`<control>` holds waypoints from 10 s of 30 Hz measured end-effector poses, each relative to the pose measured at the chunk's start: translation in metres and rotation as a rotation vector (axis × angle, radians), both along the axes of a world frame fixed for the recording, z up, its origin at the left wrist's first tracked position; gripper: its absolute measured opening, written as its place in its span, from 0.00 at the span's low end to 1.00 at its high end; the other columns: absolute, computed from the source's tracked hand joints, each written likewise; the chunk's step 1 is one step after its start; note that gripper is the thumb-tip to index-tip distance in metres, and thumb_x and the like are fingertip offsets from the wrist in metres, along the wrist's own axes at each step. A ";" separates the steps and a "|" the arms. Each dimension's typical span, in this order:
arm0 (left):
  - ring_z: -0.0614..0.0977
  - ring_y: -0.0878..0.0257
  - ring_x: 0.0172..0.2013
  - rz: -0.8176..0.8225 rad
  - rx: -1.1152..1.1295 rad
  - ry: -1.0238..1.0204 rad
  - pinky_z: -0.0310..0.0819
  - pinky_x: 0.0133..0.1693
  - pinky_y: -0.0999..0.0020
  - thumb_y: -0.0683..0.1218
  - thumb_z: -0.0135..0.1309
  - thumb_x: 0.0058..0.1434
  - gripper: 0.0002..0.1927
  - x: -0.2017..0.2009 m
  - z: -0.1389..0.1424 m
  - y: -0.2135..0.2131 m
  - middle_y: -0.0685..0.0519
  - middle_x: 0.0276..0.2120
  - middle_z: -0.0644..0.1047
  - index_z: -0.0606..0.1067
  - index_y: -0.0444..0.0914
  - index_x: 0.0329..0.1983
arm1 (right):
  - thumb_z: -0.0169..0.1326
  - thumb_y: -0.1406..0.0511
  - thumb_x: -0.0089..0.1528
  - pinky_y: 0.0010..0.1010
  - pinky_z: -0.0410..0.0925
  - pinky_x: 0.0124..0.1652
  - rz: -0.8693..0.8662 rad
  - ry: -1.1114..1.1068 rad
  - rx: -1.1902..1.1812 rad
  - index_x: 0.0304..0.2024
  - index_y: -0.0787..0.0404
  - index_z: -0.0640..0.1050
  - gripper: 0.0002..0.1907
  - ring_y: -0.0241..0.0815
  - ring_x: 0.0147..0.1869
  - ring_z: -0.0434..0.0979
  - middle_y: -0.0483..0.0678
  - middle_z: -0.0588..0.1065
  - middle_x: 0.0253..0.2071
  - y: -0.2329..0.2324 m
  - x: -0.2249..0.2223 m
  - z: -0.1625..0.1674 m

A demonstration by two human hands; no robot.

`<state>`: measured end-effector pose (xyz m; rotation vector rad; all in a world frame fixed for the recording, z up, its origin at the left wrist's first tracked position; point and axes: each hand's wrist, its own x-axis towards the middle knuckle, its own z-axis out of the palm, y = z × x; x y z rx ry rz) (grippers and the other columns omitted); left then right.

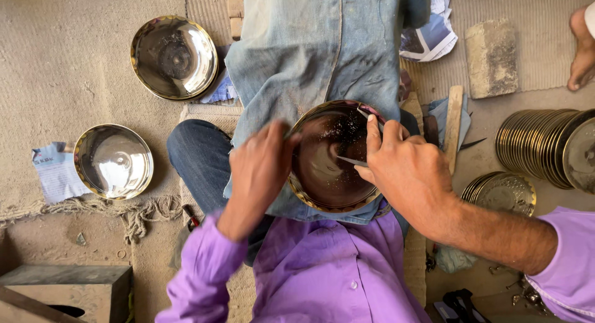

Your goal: The person sits on the floor of a workshop with a brass plate resting on their lap, holding a chisel against the plate surface and striking it with a wooden mallet to engrave a decorative pattern. They rotate and reposition the plate between strikes and continue chasing the design across the surface.

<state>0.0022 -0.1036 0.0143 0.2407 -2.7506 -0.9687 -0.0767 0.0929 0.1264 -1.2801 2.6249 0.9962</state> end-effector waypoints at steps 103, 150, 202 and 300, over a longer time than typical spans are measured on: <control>0.66 0.63 0.23 -0.069 0.574 -0.305 0.61 0.26 0.60 0.49 0.50 0.75 0.17 0.011 0.002 -0.020 0.44 0.20 0.66 0.71 0.31 0.35 | 0.61 0.79 0.52 0.20 0.60 0.19 -0.941 -0.906 -1.832 0.77 0.68 0.59 0.50 0.27 0.26 0.68 0.50 0.75 0.37 0.146 0.063 -0.054; 0.71 0.57 0.53 -0.388 -0.328 0.197 0.63 0.47 0.65 0.64 0.49 0.71 0.31 0.021 -0.031 0.074 0.57 0.66 0.73 0.76 0.39 0.66 | 0.66 0.69 0.57 0.34 0.71 0.29 -0.073 -0.373 -0.769 0.63 0.61 0.76 0.31 0.41 0.30 0.75 0.46 0.70 0.28 0.056 0.003 -0.014; 0.72 0.57 0.53 -0.372 -0.315 0.214 0.64 0.46 0.65 0.63 0.51 0.70 0.29 0.022 -0.034 0.074 0.57 0.66 0.73 0.77 0.40 0.64 | 0.66 0.69 0.58 0.33 0.70 0.27 -0.050 -0.352 -0.738 0.63 0.62 0.76 0.30 0.39 0.28 0.73 0.45 0.68 0.26 0.056 0.007 -0.016; 0.81 0.45 0.34 -0.189 -0.037 0.083 0.70 0.29 0.50 0.51 0.52 0.71 0.12 -0.041 -0.025 0.007 0.45 0.32 0.78 0.70 0.37 0.40 | 0.62 0.46 0.53 0.21 0.68 0.19 0.254 0.041 -0.043 0.61 0.56 0.77 0.37 0.33 0.28 0.73 0.40 0.69 0.31 0.004 -0.028 0.001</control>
